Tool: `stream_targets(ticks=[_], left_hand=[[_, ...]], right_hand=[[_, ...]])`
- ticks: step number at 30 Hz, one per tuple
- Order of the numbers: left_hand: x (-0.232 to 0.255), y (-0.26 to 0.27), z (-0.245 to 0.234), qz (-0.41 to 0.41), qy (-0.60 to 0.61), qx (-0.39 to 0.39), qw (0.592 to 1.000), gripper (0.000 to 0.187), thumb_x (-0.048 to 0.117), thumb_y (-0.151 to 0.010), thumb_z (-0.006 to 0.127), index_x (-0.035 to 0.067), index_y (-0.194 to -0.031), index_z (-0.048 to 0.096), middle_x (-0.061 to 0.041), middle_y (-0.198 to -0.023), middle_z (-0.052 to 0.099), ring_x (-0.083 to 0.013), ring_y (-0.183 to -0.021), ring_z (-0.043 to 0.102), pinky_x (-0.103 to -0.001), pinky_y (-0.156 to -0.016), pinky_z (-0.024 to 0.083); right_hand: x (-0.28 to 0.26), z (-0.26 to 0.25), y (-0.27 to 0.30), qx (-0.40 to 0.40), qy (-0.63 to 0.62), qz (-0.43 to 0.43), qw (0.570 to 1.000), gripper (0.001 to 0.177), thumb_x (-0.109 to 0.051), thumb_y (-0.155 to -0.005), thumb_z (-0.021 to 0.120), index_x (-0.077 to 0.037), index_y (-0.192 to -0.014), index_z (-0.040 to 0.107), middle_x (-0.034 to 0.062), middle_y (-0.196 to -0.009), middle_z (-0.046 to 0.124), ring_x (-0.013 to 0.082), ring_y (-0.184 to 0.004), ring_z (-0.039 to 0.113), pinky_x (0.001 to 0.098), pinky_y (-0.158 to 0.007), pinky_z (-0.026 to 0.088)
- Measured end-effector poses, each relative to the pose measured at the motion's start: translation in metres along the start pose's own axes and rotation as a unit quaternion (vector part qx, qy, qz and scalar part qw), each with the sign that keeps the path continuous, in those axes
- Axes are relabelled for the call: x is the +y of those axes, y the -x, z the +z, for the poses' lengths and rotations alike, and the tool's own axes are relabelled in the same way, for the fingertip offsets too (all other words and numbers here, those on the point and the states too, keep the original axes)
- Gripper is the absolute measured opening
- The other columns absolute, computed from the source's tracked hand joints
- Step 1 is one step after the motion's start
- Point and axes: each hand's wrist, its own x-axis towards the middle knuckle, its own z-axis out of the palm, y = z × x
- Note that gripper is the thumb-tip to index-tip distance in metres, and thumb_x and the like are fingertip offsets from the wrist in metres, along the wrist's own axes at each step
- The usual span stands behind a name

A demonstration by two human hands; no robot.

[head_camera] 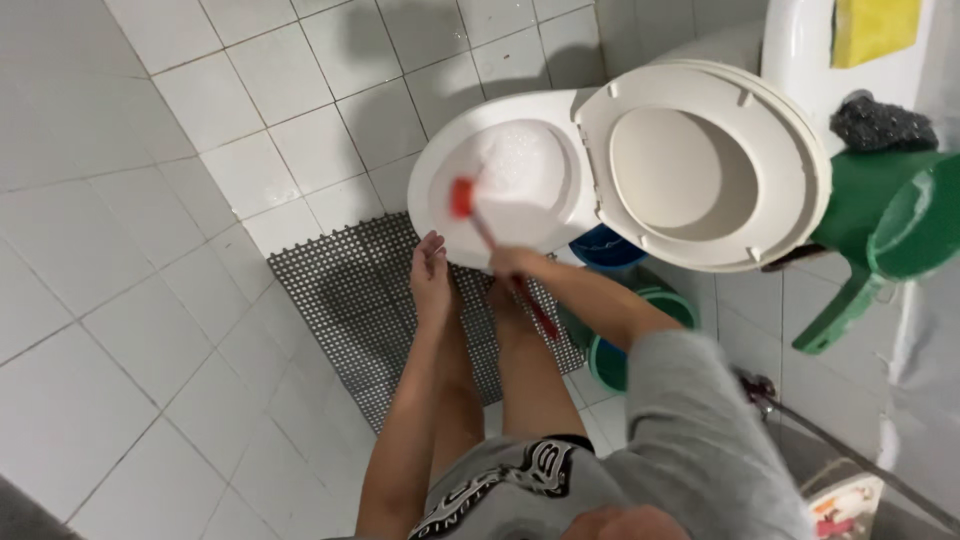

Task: The person pours liquid from a bottle into a toilet bowl and scrubs the inside of the bowl and the seat using a brush. They rinse the surfaces with water from a bucket.

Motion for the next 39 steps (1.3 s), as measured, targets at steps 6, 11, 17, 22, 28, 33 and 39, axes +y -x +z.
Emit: stream_targets(ticks=[6,11,17,22,28,33,39], left_hand=[[-0.045,-0.008,0.001,0.005,0.059,0.003,0.998,0.040,0.013,-0.108,0.046,-0.002,-0.144,0.048,-0.017,-0.143,0.058,-0.0268,-0.133,0.057,-0.036,-0.115,0.045],[-0.025,-0.004,-0.009,-0.007,-0.012,0.042,0.999,0.041,0.014,-0.104,0.052,-0.001,-0.141,0.052,-0.016,-0.139,0.061,-0.0259,-0.129,0.057,-0.036,-0.110,0.045],[-0.007,0.002,0.019,-0.022,0.111,0.042,0.993,0.043,0.010,-0.102,0.050,-0.001,-0.144,0.050,-0.016,-0.138,0.060,-0.0266,-0.126,0.058,-0.036,-0.111,0.045],[-0.010,0.004,0.011,-0.011,0.045,0.008,0.999,0.041,0.013,-0.104,0.048,-0.001,-0.144,0.050,-0.016,-0.139,0.060,-0.0262,-0.129,0.057,-0.037,-0.112,0.045],[-0.007,-0.005,0.003,-0.007,0.040,0.018,0.999,0.040,0.013,-0.106,0.049,0.000,-0.144,0.048,-0.016,-0.141,0.059,-0.0251,-0.130,0.057,-0.036,-0.112,0.044],[-0.018,0.009,0.002,-0.011,0.016,0.015,1.000,0.042,0.014,-0.106,0.048,0.000,-0.145,0.049,-0.015,-0.140,0.059,-0.0245,-0.127,0.057,-0.037,-0.108,0.045],[-0.007,-0.003,-0.004,0.022,0.042,0.037,0.998,0.039,0.013,-0.108,0.048,0.000,-0.144,0.051,-0.014,-0.138,0.060,-0.0238,-0.126,0.059,-0.036,-0.111,0.046]], right_hand=[[-0.011,-0.051,-0.029,0.074,0.061,0.012,0.995,0.011,-0.021,-0.109,0.045,-0.013,-0.117,0.046,0.0005,-0.056,0.034,0.0124,-0.041,0.032,0.0269,-0.035,0.030],[0.033,0.062,0.016,-0.053,0.087,-0.058,0.993,0.010,-0.021,-0.109,0.045,-0.013,-0.115,0.046,0.0003,-0.056,0.034,0.0122,-0.041,0.032,0.0267,-0.035,0.030],[-0.016,-0.015,-0.022,0.014,0.017,-0.037,0.999,0.010,-0.022,-0.109,0.045,-0.013,-0.113,0.046,0.0001,-0.056,0.034,0.0120,-0.041,0.032,0.0265,-0.035,0.030],[0.006,0.011,0.008,-0.048,-0.004,-0.065,0.997,0.009,-0.022,-0.108,0.045,-0.013,-0.111,0.046,-0.0001,-0.056,0.034,0.0118,-0.042,0.032,0.0264,-0.035,0.030],[0.000,0.020,-0.009,-0.028,-0.057,-0.030,0.998,0.009,-0.022,-0.108,0.046,-0.013,-0.109,0.045,-0.0003,-0.056,0.034,0.0115,-0.042,0.032,0.0262,-0.035,0.030],[0.016,-0.013,-0.002,0.010,-0.184,-0.015,0.983,0.009,-0.022,-0.108,0.046,-0.013,-0.108,0.045,-0.0005,-0.057,0.034,0.0114,-0.042,0.032,0.0260,-0.035,0.030],[-0.011,0.027,-0.028,0.026,-0.075,-0.040,0.996,0.010,-0.022,-0.108,0.046,-0.013,-0.106,0.045,-0.0007,-0.057,0.034,0.0111,-0.042,0.032,0.0258,-0.035,0.030]])
